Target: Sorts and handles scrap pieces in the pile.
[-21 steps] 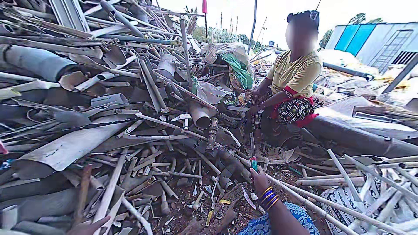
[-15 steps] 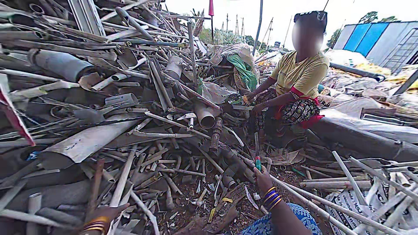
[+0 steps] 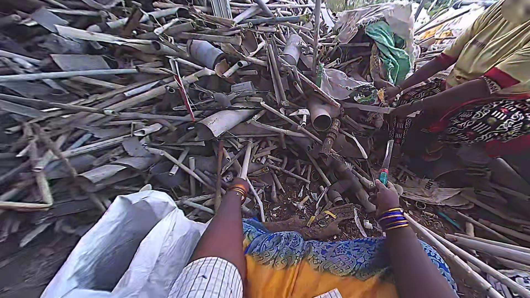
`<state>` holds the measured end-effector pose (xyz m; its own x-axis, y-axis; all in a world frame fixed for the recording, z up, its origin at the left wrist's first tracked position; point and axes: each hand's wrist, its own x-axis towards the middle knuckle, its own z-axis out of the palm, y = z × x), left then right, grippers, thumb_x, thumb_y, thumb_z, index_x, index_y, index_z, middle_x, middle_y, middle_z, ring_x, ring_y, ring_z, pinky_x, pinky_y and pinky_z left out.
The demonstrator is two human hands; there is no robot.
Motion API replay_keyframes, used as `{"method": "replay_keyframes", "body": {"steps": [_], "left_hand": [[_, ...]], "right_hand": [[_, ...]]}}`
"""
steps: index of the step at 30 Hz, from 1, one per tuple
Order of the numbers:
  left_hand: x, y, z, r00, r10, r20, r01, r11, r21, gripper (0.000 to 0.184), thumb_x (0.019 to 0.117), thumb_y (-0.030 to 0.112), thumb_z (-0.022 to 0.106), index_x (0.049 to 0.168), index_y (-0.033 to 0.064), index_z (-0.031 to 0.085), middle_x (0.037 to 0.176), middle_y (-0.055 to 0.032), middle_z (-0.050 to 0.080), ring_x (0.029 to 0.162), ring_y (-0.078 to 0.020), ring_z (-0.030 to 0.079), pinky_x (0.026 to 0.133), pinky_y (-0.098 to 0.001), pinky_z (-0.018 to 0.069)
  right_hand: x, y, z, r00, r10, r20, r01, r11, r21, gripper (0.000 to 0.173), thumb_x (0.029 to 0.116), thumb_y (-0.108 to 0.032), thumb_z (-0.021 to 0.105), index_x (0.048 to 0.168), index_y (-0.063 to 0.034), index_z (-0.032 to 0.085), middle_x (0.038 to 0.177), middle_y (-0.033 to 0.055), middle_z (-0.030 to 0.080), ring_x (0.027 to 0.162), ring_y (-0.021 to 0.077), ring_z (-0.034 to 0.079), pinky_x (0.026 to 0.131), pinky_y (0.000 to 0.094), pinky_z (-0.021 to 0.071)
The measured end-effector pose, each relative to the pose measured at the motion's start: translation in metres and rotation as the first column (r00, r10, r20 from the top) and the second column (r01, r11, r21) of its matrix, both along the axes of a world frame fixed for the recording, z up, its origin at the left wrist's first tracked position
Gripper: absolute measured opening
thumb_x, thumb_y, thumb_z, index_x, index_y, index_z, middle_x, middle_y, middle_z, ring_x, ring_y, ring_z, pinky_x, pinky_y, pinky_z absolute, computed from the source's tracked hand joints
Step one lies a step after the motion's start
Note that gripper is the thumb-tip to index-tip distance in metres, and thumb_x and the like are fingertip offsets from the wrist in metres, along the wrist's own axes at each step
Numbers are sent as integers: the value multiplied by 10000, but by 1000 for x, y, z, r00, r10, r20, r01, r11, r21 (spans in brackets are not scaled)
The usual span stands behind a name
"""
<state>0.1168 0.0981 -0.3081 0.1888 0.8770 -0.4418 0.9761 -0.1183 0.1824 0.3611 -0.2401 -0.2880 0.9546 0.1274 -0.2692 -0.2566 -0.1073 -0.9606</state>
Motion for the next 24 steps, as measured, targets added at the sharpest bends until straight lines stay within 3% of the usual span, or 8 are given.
{"method": "replay_keyframes", "body": {"steps": [8, 12, 14, 17, 21, 23, 24], "left_hand": [[-1, 2, 4, 1000, 30, 2, -30, 998, -50, 527, 1047, 183, 522, 1468, -109, 400, 1471, -264, 517, 1383, -330, 525, 1136, -476, 422], [2, 22, -1, 996, -6, 92, 24, 981, -195, 482, 1065, 259, 538, 1376, -110, 521, 1406, -260, 569, 1319, -321, 568, 1119, -480, 421], [10, 36, -12, 983, 30, 182, 16, 969, -245, 490, 1070, 291, 532, 1383, -86, 503, 1313, -227, 609, 1165, -268, 643, 1032, -434, 490], [23, 55, -45, 932, 142, 333, -38, 953, -300, 555, 1068, 283, 546, 1458, -87, 408, 1277, -227, 609, 1065, -241, 667, 963, -388, 529], [29, 74, -63, 785, 348, 512, -163, 914, -372, 591, 1067, 308, 568, 1491, -60, 382, 1305, -227, 610, 1098, -239, 672, 958, -373, 544], [32, 71, -58, 710, 418, 566, -192, 889, -415, 499, 1062, 329, 582, 1385, -39, 485, 1057, -127, 644, 866, -152, 665, 797, -308, 565], [34, 69, -54, 701, 428, 571, -194, 884, -425, 443, 1056, 346, 590, 1290, -27, 543, 922, -67, 595, 742, -116, 593, 715, -281, 527]], "right_hand": [[-4, 23, -12, 993, 119, 18, -119, 993, -6, 312, 1106, -211, 445, 1365, -37, 460, 749, 5, 482, 504, 57, 466, 466, 221, 416], [-7, 32, -26, 985, 168, 32, -167, 985, -41, 289, 1096, -180, 461, 1342, -27, 464, 721, -10, 488, 474, 35, 446, 426, 196, 393], [-5, 33, -31, 981, 189, 46, -185, 980, -74, 298, 1092, -179, 466, 1341, -16, 470, 730, -8, 504, 483, 33, 447, 434, 198, 385], [-1, 31, -42, 974, 209, 84, -195, 969, -150, 276, 1085, -199, 468, 1296, -23, 492, 731, -21, 491, 494, 30, 441, 445, 208, 378], [7, 26, -51, 977, 197, 78, -183, 970, -159, 333, 1087, -234, 466, 1356, -38, 459, 774, -22, 468, 518, 33, 443, 461, 215, 399], [10, 21, -52, 982, 172, 82, -158, 976, -148, 304, 1089, -220, 467, 1333, -40, 467, 750, -24, 479, 500, 28, 438, 447, 208, 388], [12, 18, -51, 983, 162, 83, -149, 978, -144, 289, 1091, -213, 464, 1320, -37, 473, 741, -22, 489, 496, 30, 441, 444, 208, 385]]}}
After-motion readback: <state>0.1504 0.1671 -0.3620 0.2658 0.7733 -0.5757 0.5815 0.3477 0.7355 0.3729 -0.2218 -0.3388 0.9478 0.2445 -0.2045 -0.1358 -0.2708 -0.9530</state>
